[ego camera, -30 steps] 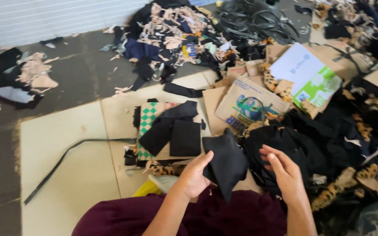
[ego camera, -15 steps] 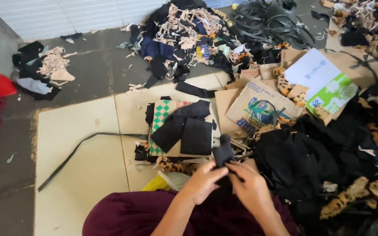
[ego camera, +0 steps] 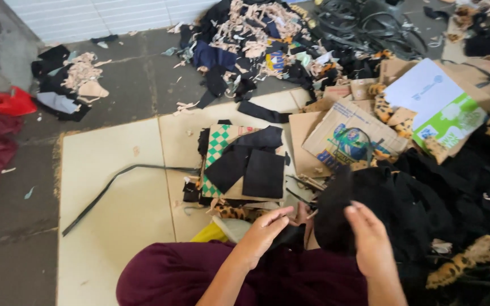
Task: The person sits on the floor and folds multiple pieces of black fabric by hand, stacking them on a cardboard base. The person then wraps the stack with a black strap and ties it into a knot.
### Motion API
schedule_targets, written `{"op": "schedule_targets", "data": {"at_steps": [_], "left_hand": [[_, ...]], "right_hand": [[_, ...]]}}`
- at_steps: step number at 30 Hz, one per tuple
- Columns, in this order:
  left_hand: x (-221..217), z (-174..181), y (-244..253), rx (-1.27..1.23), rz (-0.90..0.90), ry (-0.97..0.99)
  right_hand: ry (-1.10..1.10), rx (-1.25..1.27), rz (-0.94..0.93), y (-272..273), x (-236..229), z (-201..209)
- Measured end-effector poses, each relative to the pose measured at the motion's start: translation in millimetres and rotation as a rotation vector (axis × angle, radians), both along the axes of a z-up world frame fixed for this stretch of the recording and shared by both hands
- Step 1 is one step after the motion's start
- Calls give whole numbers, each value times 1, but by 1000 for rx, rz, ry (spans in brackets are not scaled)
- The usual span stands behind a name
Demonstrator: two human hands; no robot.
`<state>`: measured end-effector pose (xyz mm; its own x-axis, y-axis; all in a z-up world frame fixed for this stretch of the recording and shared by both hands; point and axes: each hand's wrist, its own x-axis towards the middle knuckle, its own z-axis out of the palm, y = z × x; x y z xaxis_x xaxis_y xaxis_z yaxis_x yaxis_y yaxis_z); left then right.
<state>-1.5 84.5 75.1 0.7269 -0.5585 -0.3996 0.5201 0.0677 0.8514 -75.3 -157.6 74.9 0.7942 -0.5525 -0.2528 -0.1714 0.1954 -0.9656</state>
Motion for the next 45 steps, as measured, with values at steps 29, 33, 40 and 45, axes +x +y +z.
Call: {"op": "schedule_targets", "data": {"at_steps": [29,33,40,45], "left_hand": [[16,-7,68,72,64,40],[40,-38,78,236,85,-106],[107,-57,90,648,211,-210],[136,-99,90,674,356,-423]], "right_hand": [[62,-379,1462,69,199,17],[-54,-389,1315,81,228,0],[-16,-826,1052,112,300,-66],[-133,-931,878,140,312,-46]]}}
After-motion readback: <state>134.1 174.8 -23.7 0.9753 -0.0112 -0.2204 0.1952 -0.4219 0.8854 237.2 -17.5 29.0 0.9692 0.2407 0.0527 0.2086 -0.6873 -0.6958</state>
